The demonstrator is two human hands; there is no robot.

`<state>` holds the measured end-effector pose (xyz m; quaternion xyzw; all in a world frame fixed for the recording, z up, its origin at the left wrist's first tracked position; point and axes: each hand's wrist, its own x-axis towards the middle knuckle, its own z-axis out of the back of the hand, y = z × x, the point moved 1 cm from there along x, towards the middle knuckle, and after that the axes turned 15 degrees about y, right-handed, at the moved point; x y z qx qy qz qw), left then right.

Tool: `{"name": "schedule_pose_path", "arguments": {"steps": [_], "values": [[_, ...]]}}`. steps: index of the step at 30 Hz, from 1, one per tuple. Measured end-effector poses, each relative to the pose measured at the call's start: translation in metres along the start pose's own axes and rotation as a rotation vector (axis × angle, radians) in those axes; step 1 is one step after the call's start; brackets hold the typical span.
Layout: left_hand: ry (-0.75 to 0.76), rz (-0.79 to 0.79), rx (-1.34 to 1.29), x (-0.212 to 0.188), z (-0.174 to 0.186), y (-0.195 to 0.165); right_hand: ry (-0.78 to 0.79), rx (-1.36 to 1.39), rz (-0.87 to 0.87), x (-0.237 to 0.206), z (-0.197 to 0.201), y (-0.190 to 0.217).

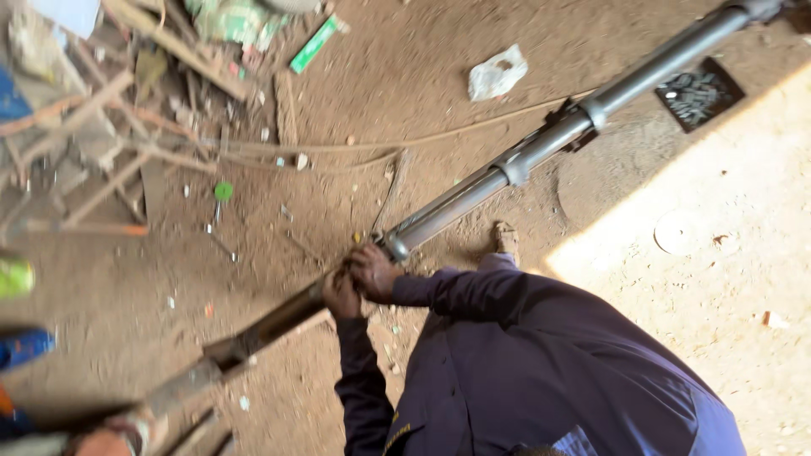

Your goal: The person opens a small packet and pours granular material into a joint on a long metal pipe assembly. They then rub the joint with both hands, remove a handle from the pipe, and reposition the pipe on the ground.

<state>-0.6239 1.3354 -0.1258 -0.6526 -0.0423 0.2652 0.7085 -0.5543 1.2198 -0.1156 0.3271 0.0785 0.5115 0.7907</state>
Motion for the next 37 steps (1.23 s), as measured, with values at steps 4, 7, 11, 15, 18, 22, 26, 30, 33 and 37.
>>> {"name": "schedule_pose_path", "arguments": {"steps": [4,7,11,15,18,22,26,30,33,37], "values": [[0.005,-0.107,0.467,0.003,0.006,-0.008,0.091,0.070,-0.003,0.000,0.009,0.003],[0.050,-0.114,0.818,0.002,0.006,-0.017,0.176,0.109,-0.025,0.001,0.022,0.006],[0.084,-0.271,0.987,-0.006,-0.004,-0.020,0.021,0.030,0.076,-0.017,0.058,-0.005],[0.247,0.123,0.266,0.000,-0.001,-0.004,-0.205,0.059,0.115,-0.077,0.103,-0.048],[1.206,0.388,-1.027,0.017,-0.001,-0.010,-0.540,0.169,-0.328,-0.141,0.144,-0.112],[0.170,-0.011,0.231,-0.018,-0.019,0.003,-0.792,0.453,-0.844,-0.259,0.171,-0.194],[0.074,-0.179,0.128,-0.037,-0.039,-0.009,-0.636,0.733,-0.867,-0.319,0.170,-0.206],[0.005,-0.482,0.261,-0.075,-0.002,-0.024,-0.389,1.311,-0.946,-0.292,0.167,-0.181],[-0.552,0.153,-0.724,-0.107,0.037,0.000,-0.213,1.632,-0.863,-0.262,0.167,-0.165],[-0.701,0.179,-0.951,-0.125,0.075,0.014,-0.115,1.766,-0.811,-0.234,0.171,-0.164]]}}
